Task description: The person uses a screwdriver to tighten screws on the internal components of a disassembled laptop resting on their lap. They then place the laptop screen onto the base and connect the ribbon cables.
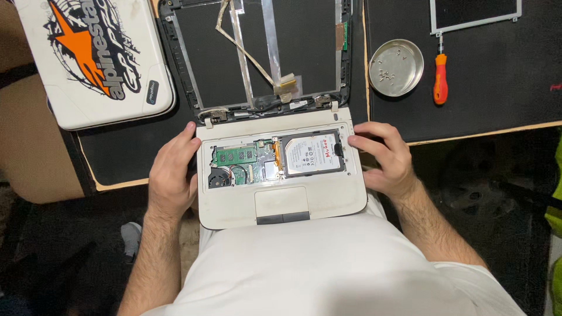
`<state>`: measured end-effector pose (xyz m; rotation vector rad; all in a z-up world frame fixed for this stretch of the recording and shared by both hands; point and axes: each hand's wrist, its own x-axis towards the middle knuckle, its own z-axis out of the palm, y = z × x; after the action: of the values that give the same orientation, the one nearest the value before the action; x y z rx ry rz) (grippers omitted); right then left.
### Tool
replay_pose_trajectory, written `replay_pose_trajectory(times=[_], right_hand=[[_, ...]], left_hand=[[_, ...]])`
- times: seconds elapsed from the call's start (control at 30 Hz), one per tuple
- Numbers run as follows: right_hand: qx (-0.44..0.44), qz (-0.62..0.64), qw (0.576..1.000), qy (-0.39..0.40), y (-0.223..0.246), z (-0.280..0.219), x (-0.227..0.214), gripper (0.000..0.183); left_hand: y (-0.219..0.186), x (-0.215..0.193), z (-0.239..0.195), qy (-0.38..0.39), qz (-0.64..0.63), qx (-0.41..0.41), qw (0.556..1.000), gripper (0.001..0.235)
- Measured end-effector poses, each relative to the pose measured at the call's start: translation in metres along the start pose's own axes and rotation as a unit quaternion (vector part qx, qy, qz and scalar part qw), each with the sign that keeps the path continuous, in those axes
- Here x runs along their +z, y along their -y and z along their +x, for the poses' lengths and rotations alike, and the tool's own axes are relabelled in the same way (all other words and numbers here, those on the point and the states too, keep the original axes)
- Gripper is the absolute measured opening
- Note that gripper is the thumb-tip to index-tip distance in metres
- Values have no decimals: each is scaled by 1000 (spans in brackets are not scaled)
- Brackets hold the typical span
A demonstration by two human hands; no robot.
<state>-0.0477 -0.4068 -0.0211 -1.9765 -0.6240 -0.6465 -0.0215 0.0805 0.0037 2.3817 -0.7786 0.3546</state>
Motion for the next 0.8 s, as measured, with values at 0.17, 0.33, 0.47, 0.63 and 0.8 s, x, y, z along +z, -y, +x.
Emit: replay_pose_trajectory(times=[0.17, 0.33, 0.47, 0.63, 0.8], right_hand=[[43, -13, 997, 67, 2, 4, 4, 52], [61, 8, 995, 74, 16, 23, 3, 46], [50, 6, 996, 70, 8, 12, -1, 42], [49, 6, 996, 71, 14, -7, -18, 40], [55, -10, 996, 67, 28, -22, -28, 40]], left_hand=[[-2, -4, 5, 25, -18, -12, 999, 56], [-7, -6, 11, 28, -74, -50, 996, 56], [-14, -3, 11, -2, -135, -74, 988, 61], [-31, -3, -5, -20, -182, -91, 979, 67], [-46, -5, -16, -42, -185, -111, 976, 65]])
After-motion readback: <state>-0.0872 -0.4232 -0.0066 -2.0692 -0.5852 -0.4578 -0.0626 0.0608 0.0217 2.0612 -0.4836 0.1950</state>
